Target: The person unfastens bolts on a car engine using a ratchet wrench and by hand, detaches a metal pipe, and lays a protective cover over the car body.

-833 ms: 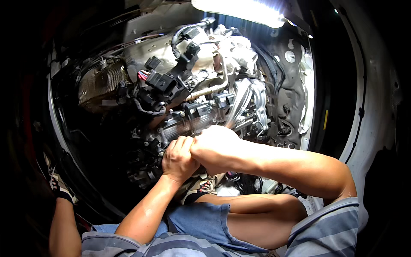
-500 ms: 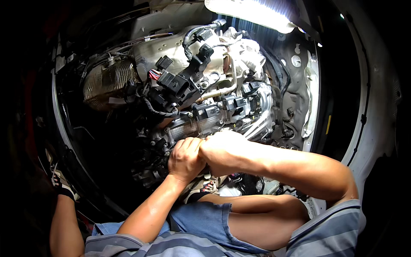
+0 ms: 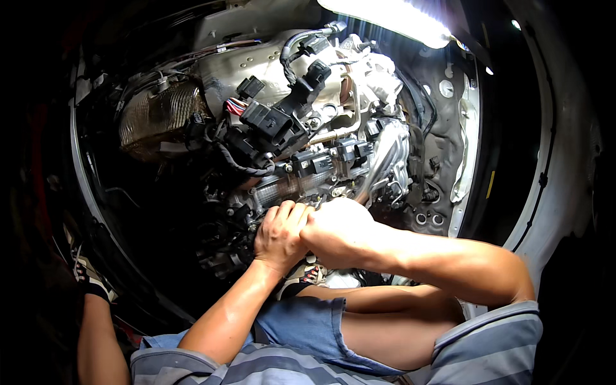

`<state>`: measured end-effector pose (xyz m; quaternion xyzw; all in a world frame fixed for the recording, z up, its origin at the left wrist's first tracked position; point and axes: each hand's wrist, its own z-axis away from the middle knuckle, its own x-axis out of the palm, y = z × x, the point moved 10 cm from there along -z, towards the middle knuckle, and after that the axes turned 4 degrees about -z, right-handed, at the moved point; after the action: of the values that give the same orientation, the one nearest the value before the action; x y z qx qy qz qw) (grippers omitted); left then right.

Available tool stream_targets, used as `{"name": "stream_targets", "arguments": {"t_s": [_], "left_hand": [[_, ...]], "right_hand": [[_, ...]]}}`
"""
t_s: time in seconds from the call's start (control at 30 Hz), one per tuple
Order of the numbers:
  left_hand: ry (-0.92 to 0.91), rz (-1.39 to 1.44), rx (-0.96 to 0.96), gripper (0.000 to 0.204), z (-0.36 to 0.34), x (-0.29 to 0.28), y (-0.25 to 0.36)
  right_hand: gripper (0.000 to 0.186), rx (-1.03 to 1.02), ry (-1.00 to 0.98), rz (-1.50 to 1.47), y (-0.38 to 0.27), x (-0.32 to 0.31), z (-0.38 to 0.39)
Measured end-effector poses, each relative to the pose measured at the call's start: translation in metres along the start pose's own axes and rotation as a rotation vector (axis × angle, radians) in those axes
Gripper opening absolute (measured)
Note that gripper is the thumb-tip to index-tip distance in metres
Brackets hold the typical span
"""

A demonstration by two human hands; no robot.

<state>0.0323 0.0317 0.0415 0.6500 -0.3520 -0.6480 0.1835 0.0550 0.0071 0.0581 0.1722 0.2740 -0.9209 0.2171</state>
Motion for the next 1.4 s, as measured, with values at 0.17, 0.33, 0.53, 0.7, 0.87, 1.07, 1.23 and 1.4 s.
{"name": "stream_targets", "arguments": {"t_s": [0.17,0.33,0.53,0.7,0.87,1.07,1.23,1.4], "left_hand": [[-0.02,0.043,-0.045,0.018,0.007,0.01,-0.007],[-0.009,0.063,-0.037,0.02,0.004,0.003,-0.006],[-0.054,0.067,-0.053,0.023,0.004,0.01,-0.005],[-0.073,0.019,-0.046,0.014,0.002,0.009,-0.001],[-0.019,0.02,-0.021,0.019,0.009,0.008,-0.005],[-0.107,0.068,-0.034,0.023,0.006,0.02,-0.003],[-0.074,0.047,-0.013,0.023,0.008,0.014,-0.003],[-0.108,0.073,-0.105,0.026,0.009,0.018,-0.011]], "right_hand": [[0.018,0.268,0.151,-0.813,0.037,0.023,0.003],[0.015,-0.152,-0.17,0.19,-0.012,-0.006,-0.005],[0.015,0.151,0.094,-0.639,0.039,0.023,0.001],[0.011,-0.195,-0.121,0.143,-0.011,-0.007,-0.003],[0.017,0.269,-0.008,-0.562,0.035,0.016,-0.001],[0.011,-0.046,-0.042,0.113,0.004,-0.001,0.001],[0.01,-0.144,-0.008,0.14,-0.013,-0.001,-0.003],[0.012,0.258,0.04,-0.763,0.037,0.028,0.001]]}}
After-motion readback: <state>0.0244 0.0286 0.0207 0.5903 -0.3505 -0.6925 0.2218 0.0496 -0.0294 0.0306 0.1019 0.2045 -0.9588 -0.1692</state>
